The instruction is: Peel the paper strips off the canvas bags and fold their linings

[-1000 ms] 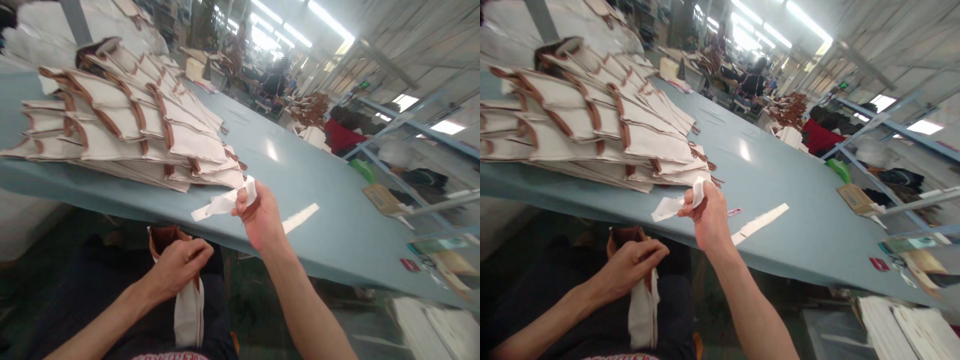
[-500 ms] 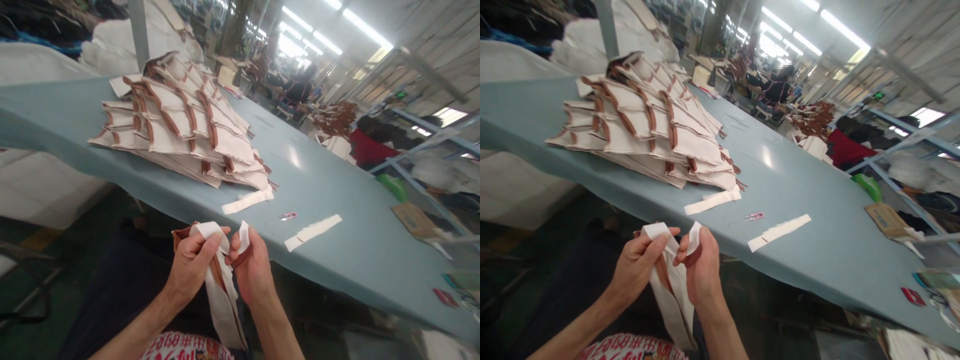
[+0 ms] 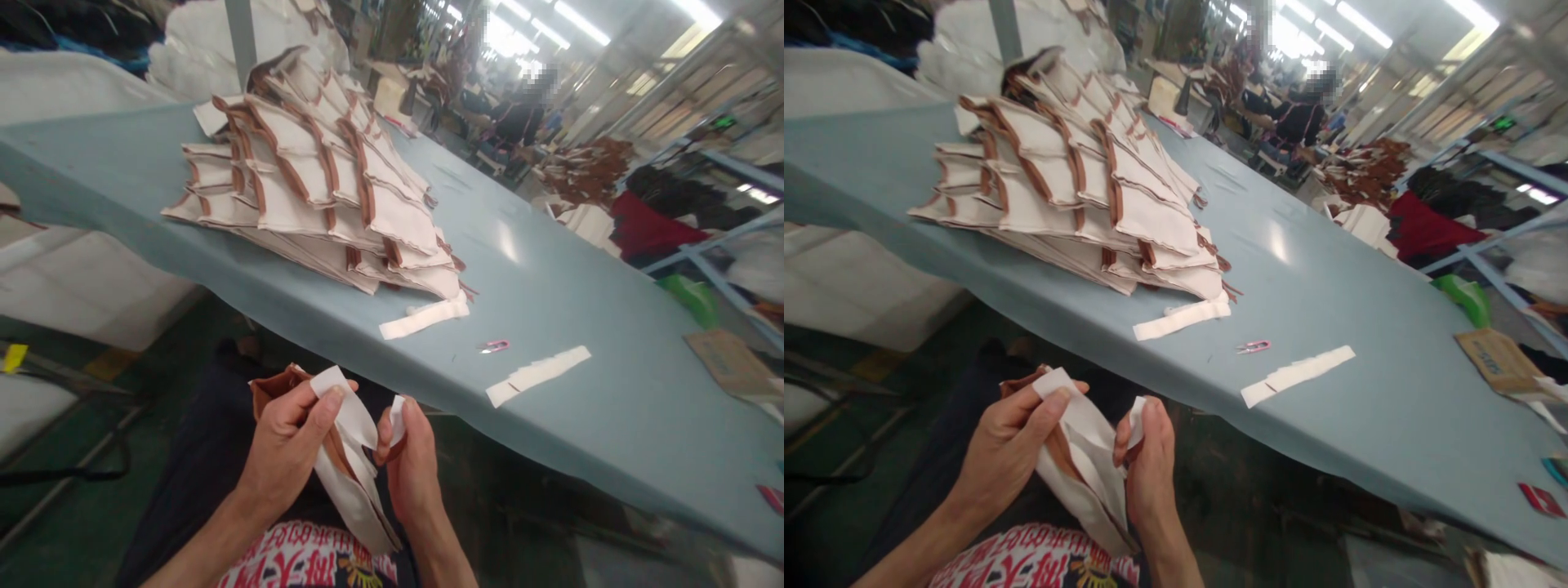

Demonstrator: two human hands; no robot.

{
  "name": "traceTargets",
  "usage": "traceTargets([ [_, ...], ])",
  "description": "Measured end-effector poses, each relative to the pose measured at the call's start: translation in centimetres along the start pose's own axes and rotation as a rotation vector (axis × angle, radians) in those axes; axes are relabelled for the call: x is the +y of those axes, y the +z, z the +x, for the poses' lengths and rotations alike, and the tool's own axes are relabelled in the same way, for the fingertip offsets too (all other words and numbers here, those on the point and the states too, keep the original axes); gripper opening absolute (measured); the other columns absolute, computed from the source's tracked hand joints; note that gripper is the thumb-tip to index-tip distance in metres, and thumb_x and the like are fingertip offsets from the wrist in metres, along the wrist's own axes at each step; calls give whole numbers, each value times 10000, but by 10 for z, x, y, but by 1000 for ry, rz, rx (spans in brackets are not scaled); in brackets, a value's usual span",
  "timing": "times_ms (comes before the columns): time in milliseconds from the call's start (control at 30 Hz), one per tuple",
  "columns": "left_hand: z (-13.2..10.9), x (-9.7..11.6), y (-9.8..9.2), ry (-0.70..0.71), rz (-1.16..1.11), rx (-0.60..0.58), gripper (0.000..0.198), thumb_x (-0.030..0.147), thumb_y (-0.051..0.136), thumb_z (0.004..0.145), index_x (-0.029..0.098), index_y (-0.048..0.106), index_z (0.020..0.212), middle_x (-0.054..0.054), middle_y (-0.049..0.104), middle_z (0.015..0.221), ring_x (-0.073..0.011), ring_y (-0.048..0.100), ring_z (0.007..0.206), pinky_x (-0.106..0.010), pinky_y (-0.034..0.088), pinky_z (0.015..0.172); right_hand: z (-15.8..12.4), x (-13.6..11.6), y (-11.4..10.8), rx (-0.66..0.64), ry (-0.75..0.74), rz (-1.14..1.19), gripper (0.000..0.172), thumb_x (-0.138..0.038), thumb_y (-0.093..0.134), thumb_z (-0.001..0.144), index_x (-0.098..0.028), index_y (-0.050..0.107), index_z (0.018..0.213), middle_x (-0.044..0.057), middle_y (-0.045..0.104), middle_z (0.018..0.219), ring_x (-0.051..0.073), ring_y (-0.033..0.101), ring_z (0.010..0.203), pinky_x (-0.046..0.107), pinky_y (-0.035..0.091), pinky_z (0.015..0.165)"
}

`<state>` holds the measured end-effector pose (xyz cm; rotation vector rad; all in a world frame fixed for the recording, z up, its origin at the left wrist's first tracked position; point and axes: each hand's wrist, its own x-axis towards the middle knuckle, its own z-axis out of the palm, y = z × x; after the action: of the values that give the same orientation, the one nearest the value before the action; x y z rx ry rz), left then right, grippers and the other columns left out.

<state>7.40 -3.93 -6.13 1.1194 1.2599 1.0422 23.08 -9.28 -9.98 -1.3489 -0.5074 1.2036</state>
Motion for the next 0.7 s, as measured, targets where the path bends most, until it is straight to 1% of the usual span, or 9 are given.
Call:
traceTargets([
  [100, -5, -3, -3, -123, -82, -32, 455, 611, 877, 793, 163, 926, 855, -77, 850, 714, -245, 789, 651, -281, 640, 624, 2, 0, -10, -9, -13, -45, 603, -815, 775, 970, -233, 647, 874, -62, 585, 599, 115, 447, 502, 230, 402, 522],
  [167, -9, -8, -6, -238, -140, -62, 526, 668, 909, 777, 152, 934, 875, -85, 845, 699, -247, 790, 657, -269, 623, 614, 5, -3, -16, -16, 5, -91, 604, -811, 841, 919, -236, 656, 942, -71, 595, 613, 114, 448, 511, 221, 388, 515],
  [267, -16, -13, -9, -398, -258, -112, 636, 750, 916, 789, 144, 946, 979, -91, 853, 714, -249, 792, 648, -270, 615, 603, 10, -7, -22, -15, 34, -114, 603, -788, 873, 896, -226, 656, 914, -109, 478, 564, 90, 324, 490, 208, 274, 473],
  [333, -23, -12, -11, -458, -310, -113, 616, 734, 919, 812, 153, 946, 1014, -83, 858, 724, -238, 783, 635, -272, 620, 608, 14, -9, -26, -18, 37, -109, 589, -786, 839, 920, -217, 690, 950, -127, 418, 556, 86, 254, 480, 218, 215, 454],
  [400, -29, -6, -12, -476, -319, -83, 545, 685, 917, 838, 164, 944, 994, -69, 851, 708, -223, 761, 613, -272, 621, 611, 19, -13, -29, -12, -7, -192, 576, -780, 801, 948, -210, 714, 955, -124, 412, 548, 93, 267, 474, 231, 230, 459],
  [500, -37, 4, -13, -476, -264, -49, 474, 642, 887, 868, 177, 933, 950, -60, 844, 693, -239, 772, 630, -284, 638, 627, 29, -21, -33, 52, -111, -356, 554, -750, 809, 938, -217, 691, 839, -94, 468, 555, 112, 380, 510, 252, 324, 511],
  [600, -41, 11, -14, -447, -160, -52, 473, 648, 853, 894, 180, 920, 912, -73, 861, 737, -266, 804, 700, -276, 634, 633, 30, -30, -31, 93, -153, -395, 489, -654, 850, 920, -225, 667, 771, -56, 565, 622, 131, 487, 591, 266, 412, 591],
  [667, -41, 13, -13, -393, -96, -60, 480, 653, 825, 918, 183, 917, 894, -74, 857, 742, -268, 802, 716, -272, 629, 636, 22, -38, -22, 9, -161, -418, 382, -566, 841, 940, -219, 733, 823, -16, 678, 716, 156, 584, 670, 282, 482, 665],
  [700, -40, 13, -12, -357, -67, -68, 477, 649, 808, 933, 186, 918, 891, -66, 840, 718, -264, 791, 702, -273, 626, 629, 16, -42, -16, -74, -160, -423, 324, -529, 831, 949, -217, 778, 882, 9, 741, 790, 175, 641, 730, 297, 521, 721],
])
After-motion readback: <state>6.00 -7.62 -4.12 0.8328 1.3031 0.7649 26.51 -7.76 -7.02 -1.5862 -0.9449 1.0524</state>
